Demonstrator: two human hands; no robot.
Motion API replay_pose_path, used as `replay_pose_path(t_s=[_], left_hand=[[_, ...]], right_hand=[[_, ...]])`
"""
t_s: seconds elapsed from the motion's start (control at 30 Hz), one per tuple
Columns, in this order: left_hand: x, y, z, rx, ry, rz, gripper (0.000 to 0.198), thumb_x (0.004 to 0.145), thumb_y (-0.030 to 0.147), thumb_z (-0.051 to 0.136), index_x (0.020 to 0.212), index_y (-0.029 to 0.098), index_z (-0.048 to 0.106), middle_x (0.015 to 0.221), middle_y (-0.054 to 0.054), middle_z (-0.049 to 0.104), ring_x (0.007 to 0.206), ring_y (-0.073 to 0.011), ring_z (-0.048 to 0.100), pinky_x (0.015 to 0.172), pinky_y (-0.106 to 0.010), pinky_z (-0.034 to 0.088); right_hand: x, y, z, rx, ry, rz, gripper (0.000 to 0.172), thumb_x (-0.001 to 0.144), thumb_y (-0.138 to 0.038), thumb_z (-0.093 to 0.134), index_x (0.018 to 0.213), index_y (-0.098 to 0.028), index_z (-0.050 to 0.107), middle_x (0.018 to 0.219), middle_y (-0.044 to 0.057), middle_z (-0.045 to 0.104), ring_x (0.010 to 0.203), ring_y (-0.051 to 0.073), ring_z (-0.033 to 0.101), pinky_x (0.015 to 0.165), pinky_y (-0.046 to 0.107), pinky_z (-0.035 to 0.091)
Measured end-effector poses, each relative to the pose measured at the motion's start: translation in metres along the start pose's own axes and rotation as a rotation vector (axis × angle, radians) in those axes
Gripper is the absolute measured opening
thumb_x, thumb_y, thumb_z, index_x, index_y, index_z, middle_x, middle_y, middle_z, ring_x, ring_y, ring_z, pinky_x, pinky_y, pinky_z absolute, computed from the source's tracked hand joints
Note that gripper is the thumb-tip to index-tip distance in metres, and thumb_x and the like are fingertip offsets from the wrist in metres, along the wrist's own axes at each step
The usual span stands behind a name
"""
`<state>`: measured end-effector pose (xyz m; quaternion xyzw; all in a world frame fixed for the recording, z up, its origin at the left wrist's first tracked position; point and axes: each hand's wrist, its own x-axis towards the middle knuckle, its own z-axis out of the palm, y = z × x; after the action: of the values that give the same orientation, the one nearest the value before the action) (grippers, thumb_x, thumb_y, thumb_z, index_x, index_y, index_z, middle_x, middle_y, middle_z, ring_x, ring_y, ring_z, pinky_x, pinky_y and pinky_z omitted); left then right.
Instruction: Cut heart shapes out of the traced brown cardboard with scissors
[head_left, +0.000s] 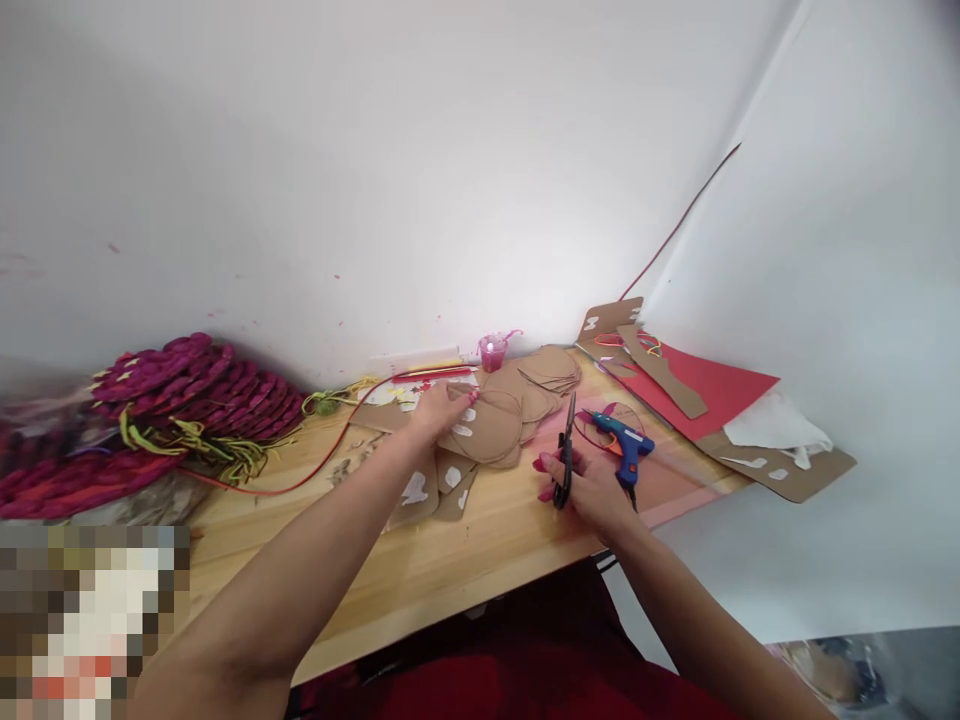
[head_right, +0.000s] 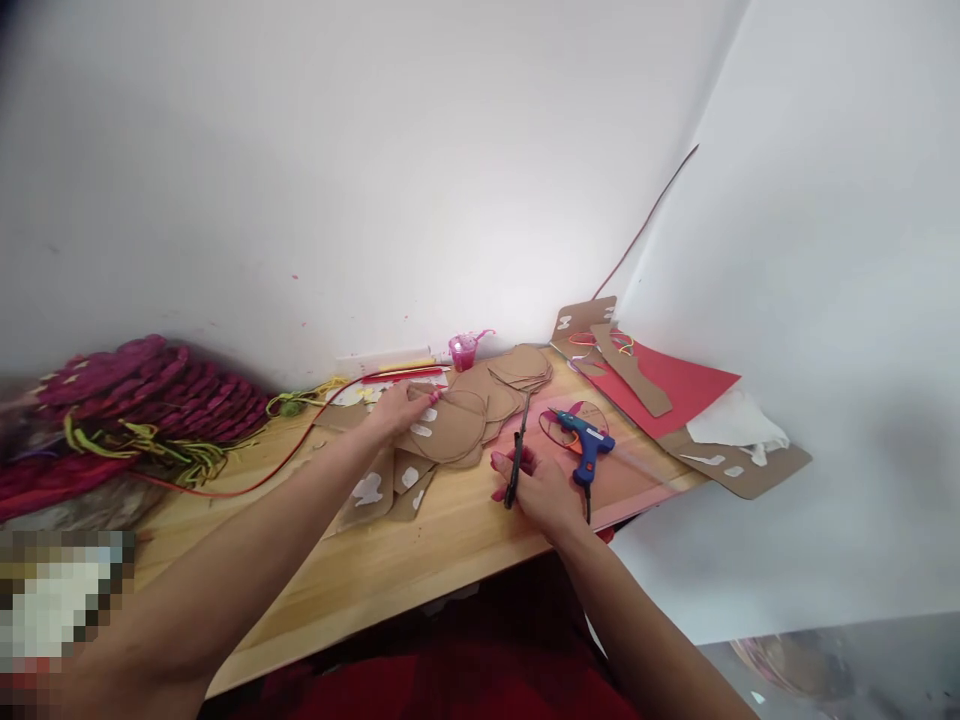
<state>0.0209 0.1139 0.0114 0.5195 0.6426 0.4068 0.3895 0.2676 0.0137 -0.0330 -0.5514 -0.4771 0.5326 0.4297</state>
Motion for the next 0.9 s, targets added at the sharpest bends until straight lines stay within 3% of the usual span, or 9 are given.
replay_pose_path(t_s=[0.07, 0.17, 0.37, 0.5, 0.67, 0.9], left_hand=[[0.007, 0.0, 0.01, 0.069, 0.006, -0.014, 0.049, 0.045, 0.029, 0.097, 0.079, 0.021, 0.062, 0.1, -0.016, 0.076, 0.119, -0.0405, 0.064, 0.09, -0.04, 0.05], [0.008, -0.002, 0.014, 0.089, -0.044, -0.044, 0.061, 0.035, 0.021, 0.098, 0.086, 0.02, 0.064, 0.095, -0.013, 0.077, 0.112, -0.0388, 0.068, 0.087, -0.04, 0.052], [0.012, 0.009, 0.007, -0.131, -0.249, -0.081, 0.055, 0.049, 0.046, 0.096, 0.088, 0.015, 0.073, 0.09, -0.013, 0.079, 0.082, -0.0269, 0.074, 0.076, -0.039, 0.06], [0.026, 0.016, 0.027, -0.173, -0.205, -0.039, 0.058, 0.058, 0.053, 0.091, 0.096, 0.014, 0.072, 0.099, -0.013, 0.079, 0.089, -0.0256, 0.074, 0.079, -0.037, 0.059], [0.046, 0.014, 0.057, -0.013, -0.073, -0.013, 0.065, 0.053, 0.042, 0.095, 0.105, 0.014, 0.069, 0.109, -0.016, 0.076, 0.106, -0.0317, 0.07, 0.083, -0.035, 0.053], [0.057, 0.015, 0.06, 0.087, -0.07, -0.042, 0.069, 0.046, 0.042, 0.098, 0.104, 0.015, 0.071, 0.102, -0.014, 0.078, 0.104, -0.0335, 0.071, 0.079, -0.033, 0.052]], right_hand=[[0.003, 0.003, 0.0, 0.007, -0.025, 0.019, 0.039, 0.073, -0.051, 0.084, 0.084, -0.023, 0.058, 0.066, -0.001, 0.069, 0.052, 0.018, 0.065, 0.043, 0.024, 0.04], [0.005, 0.004, 0.003, 0.036, -0.07, 0.057, 0.039, 0.075, -0.05, 0.082, 0.086, -0.024, 0.056, 0.063, -0.003, 0.066, 0.051, 0.016, 0.064, 0.039, 0.022, 0.036], [0.005, 0.001, 0.002, 0.11, -0.089, 0.071, 0.045, 0.071, -0.052, 0.085, 0.087, -0.022, 0.054, 0.074, -0.001, 0.066, 0.059, 0.018, 0.07, 0.038, 0.019, 0.035], [0.011, 0.001, -0.003, 0.153, -0.021, 0.019, 0.049, 0.069, -0.054, 0.085, 0.087, -0.022, 0.052, 0.074, -0.002, 0.064, 0.062, 0.019, 0.072, 0.039, 0.019, 0.04], [0.035, -0.01, -0.01, 0.243, 0.11, -0.023, 0.05, 0.067, -0.056, 0.083, 0.09, -0.024, 0.051, 0.077, 0.0, 0.064, 0.07, 0.022, 0.073, 0.041, 0.023, 0.046], [0.05, -0.01, -0.02, 0.13, 0.091, -0.003, 0.041, 0.07, -0.051, 0.079, 0.087, -0.024, 0.052, 0.072, -0.001, 0.063, 0.062, 0.018, 0.065, 0.046, 0.026, 0.048]])
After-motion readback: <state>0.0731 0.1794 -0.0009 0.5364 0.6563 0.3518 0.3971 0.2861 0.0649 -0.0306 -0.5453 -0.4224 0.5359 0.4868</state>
